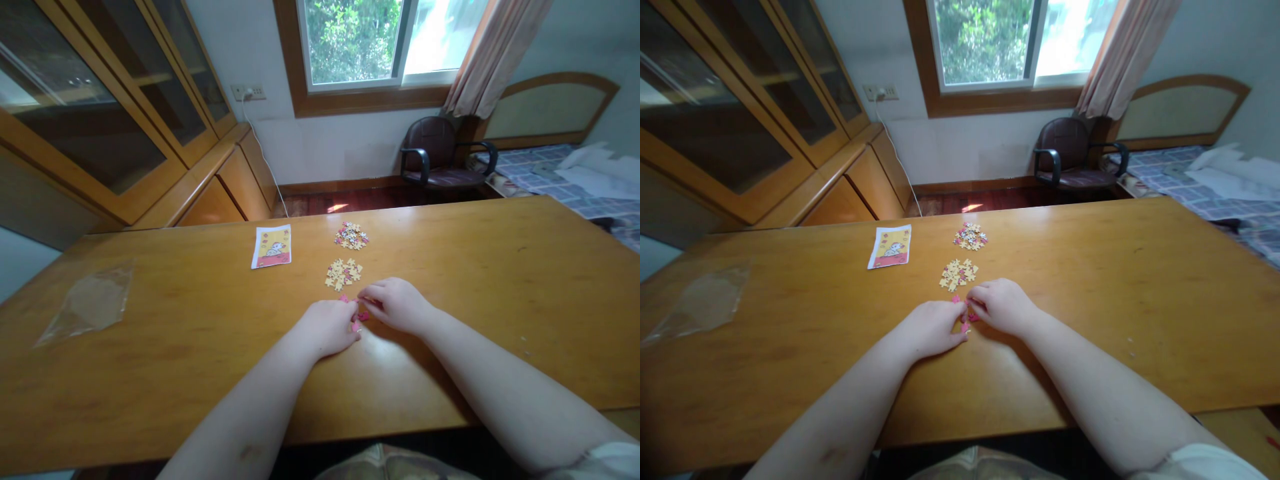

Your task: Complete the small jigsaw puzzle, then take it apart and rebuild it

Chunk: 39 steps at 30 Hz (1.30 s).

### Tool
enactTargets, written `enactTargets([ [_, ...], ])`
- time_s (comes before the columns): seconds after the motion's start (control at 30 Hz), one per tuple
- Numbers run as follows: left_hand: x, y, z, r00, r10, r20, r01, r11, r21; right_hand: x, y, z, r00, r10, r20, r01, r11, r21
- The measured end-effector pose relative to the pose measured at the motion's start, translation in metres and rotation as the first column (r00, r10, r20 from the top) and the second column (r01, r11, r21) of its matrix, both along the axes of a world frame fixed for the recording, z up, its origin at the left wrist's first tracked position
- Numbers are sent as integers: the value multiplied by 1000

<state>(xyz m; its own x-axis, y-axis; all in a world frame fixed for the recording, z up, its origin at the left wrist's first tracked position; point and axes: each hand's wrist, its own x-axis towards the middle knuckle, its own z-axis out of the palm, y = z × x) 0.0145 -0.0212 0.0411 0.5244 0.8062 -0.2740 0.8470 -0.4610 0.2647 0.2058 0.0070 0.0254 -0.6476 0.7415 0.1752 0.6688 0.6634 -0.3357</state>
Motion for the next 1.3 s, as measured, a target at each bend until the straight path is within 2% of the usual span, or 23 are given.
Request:
enactTargets([
  [0.13, 1, 0, 0, 1000, 13, -10, -13, 1000, 1, -1, 0, -2, 1000, 9, -14, -8, 1000, 15],
  [0.47, -1, 2, 0, 999, -44, 14, 44, 999, -17, 4, 4, -5, 998, -47, -51, 50, 996, 71],
  [0.83, -6, 3, -1, 999, 32, -19, -35, 981, -188, 6, 9, -9, 994, -87, -62, 91, 994, 58],
  [1.07, -14, 4, 6, 1000, 24, -4, -24, 997, -67, 6, 8, -7, 993, -103, -56, 105, 994, 39],
  [1.3, -10, 4, 7, 995, 69, -75, -74, 996, -55, 5, 8, -10, 995, -80, -62, 83, 996, 36],
])
